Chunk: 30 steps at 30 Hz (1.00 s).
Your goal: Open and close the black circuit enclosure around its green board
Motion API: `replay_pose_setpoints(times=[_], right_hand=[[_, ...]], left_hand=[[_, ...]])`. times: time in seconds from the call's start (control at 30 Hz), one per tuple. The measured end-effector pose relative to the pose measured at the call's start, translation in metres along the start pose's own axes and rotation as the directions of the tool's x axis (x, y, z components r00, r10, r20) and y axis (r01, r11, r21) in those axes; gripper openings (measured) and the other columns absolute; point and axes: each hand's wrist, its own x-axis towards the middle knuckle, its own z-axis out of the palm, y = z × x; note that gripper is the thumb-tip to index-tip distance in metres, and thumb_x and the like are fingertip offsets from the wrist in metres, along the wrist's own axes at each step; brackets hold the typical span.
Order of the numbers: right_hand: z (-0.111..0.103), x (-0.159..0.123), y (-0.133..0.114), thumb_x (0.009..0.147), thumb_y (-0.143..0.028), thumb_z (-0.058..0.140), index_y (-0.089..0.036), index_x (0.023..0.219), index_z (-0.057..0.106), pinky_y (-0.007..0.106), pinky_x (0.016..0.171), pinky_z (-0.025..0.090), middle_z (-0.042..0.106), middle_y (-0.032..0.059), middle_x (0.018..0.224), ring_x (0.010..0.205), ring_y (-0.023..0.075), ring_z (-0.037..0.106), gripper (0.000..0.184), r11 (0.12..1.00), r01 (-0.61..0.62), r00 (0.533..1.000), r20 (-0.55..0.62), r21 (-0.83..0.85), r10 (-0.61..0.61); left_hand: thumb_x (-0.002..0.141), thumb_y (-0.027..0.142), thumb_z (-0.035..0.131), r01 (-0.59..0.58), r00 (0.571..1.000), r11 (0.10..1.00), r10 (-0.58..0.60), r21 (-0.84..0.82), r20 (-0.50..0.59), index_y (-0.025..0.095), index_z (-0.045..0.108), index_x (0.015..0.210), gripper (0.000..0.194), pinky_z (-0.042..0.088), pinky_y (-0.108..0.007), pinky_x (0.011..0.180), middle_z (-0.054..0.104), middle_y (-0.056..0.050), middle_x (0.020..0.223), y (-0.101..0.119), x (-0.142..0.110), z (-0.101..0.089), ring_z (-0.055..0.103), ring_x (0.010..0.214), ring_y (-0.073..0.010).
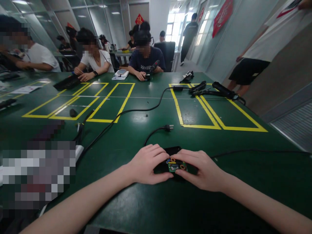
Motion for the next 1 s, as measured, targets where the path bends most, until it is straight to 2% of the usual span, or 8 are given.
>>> replay_pose_setpoints(times=[0.17, 0.3, 0.4, 0.53, 0.6, 0.77, 1.0], right_hand=[[0.002, -0.01, 0.017, 0.105, -0.031, 0.055, -0.016, 0.126, 0.068, 0.026, 0.063, 0.057, 0.08, 0.0095, 0.096, 0.078, 0.0179, 0.076, 0.029, 0.98, 0.06, 0.997, -0.045, -0.19, -0.07], [0.004, -0.018, 0.024, 0.104, -0.031, 0.056, -0.017, 0.126, 0.067, 0.029, 0.066, 0.06, 0.081, 0.0106, 0.1, 0.08, 0.0208, 0.079, 0.028, 0.958, 0.061, 0.991, -0.094, -0.279, -0.091], [0.007, -0.018, 0.027, 0.103, -0.032, 0.059, -0.019, 0.119, 0.069, 0.029, 0.068, 0.062, 0.082, 0.0102, 0.1, 0.082, 0.0218, 0.08, 0.024, 0.959, 0.032, 0.992, -0.106, -0.28, -0.064], [0.014, -0.015, 0.031, 0.102, -0.03, 0.061, -0.018, 0.12, 0.07, 0.032, 0.079, 0.065, 0.08, 0.0132, 0.116, 0.098, 0.0244, 0.08, 0.023, 0.954, -0.02, 0.994, -0.11, -0.3, -0.014], [0.015, -0.015, 0.033, 0.102, -0.03, 0.061, -0.019, 0.123, 0.069, 0.033, 0.082, 0.065, 0.079, 0.0135, 0.12, 0.103, 0.0246, 0.079, 0.026, 0.948, -0.054, 0.995, -0.098, -0.314, 0.024], [0.011, -0.016, 0.032, 0.095, -0.037, 0.069, -0.019, 0.133, 0.066, 0.04, 0.087, 0.065, 0.077, 0.0144, 0.123, 0.106, 0.0276, 0.077, 0.043, 0.96, -0.066, 0.998, -0.034, -0.273, 0.059], [0.011, -0.016, 0.029, 0.09, -0.042, 0.071, -0.02, 0.14, 0.063, 0.047, 0.094, 0.061, 0.075, 0.0144, 0.125, 0.109, 0.0304, 0.072, 0.055, 0.973, -0.068, 0.997, 0.012, -0.22, 0.072]], left_hand=[[0.098, 0.035, 0.061, 0.111, 0.993, 0.994, -0.111, 0.011, 0.038, 0.017, 0.07, 0.106, 0.022, 0.055, -0.036, 0.082, 0.072, -0.009, 0.106, -0.005, 0.0, 0.004, 0.066, 0.093, -0.0223], [0.093, 0.034, 0.067, 0.185, 0.982, 0.983, -0.185, 0.001, 0.044, 0.017, 0.069, 0.115, 0.028, 0.056, -0.041, 0.088, 0.071, -0.011, 0.116, -0.005, -0.001, 0.004, 0.066, 0.102, -0.0259], [0.087, 0.04, 0.073, 0.214, 0.975, 0.976, -0.215, 0.026, 0.046, 0.017, 0.066, 0.126, 0.046, 0.056, -0.047, 0.095, 0.068, -0.015, 0.128, -0.005, -0.001, 0.003, 0.065, 0.111, -0.0307], [0.084, 0.053, 0.077, 0.234, 0.966, 0.97, -0.239, 0.064, 0.094, 0.017, 0.059, 0.142, 0.07, 0.053, -0.055, 0.102, 0.06, -0.019, 0.146, -0.006, -0.002, 0.003, 0.06, 0.125, -0.0367], [0.088, 0.055, 0.074, 0.255, 0.961, 0.965, -0.26, 0.055, 0.095, 0.018, 0.057, 0.145, 0.07, 0.052, -0.056, 0.103, 0.057, -0.018, 0.151, -0.007, -0.002, 0.003, 0.058, 0.128, -0.0368], [0.096, 0.046, 0.066, 0.286, 0.955, 0.958, -0.285, -0.003, 0.079, 0.022, 0.06, 0.143, 0.053, 0.052, -0.055, 0.108, 0.061, -0.014, 0.149, -0.009, -0.003, 0.002, 0.06, 0.126, -0.0325], [0.092, 0.05, 0.071, 0.318, 0.923, 0.946, -0.323, 0.058, 0.208, 0.026, 0.051, 0.155, 0.071, 0.047, -0.065, 0.109, 0.045, -0.012, 0.166, -0.009, -0.003, 0.001, 0.052, 0.132, -0.0372]])
